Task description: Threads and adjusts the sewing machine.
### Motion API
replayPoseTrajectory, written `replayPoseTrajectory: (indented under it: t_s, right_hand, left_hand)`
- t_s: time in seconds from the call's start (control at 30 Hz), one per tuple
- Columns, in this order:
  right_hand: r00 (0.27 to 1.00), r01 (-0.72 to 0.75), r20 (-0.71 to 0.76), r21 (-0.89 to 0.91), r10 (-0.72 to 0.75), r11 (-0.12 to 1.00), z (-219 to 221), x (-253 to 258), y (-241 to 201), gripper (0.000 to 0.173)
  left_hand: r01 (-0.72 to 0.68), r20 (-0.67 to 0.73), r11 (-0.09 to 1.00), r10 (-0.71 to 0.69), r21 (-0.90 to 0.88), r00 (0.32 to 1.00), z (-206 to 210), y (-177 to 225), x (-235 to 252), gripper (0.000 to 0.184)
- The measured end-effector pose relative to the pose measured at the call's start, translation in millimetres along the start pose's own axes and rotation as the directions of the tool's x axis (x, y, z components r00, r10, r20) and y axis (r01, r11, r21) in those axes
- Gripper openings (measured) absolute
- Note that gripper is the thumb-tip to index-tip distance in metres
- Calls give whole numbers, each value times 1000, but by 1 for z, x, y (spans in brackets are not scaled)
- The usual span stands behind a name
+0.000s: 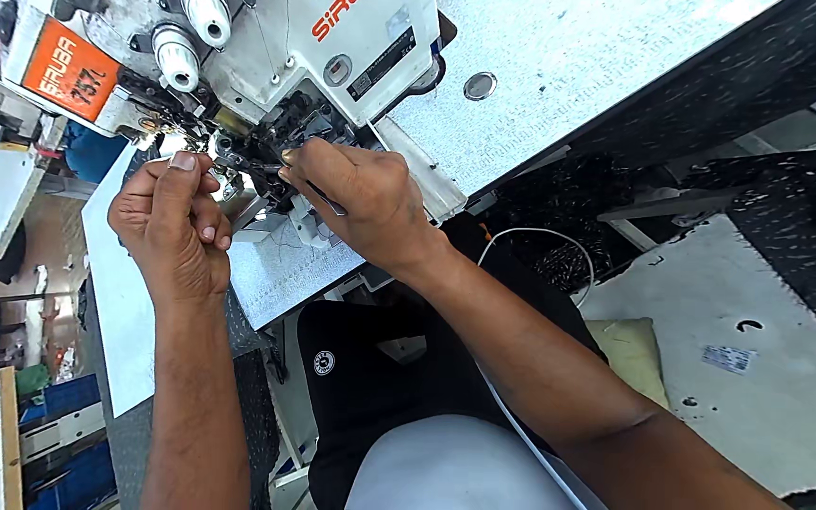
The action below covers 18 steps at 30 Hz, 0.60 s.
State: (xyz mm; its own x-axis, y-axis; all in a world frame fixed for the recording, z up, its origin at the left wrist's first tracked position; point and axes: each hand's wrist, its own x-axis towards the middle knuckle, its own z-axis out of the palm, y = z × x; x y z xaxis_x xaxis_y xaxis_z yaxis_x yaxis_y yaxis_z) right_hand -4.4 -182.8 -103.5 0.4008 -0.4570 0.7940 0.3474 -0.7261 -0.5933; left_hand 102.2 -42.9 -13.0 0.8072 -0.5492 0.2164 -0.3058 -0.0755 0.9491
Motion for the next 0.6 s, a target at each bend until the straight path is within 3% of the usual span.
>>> replayPoseTrajectory:
  t_s: [0.6]
  right_hand:
    - [1000, 11, 2, 5, -11, 1000, -1, -1, 1, 8]
  left_hand:
    - [-12, 16, 1000, 12, -1, 1000, -1, -1, 0, 20]
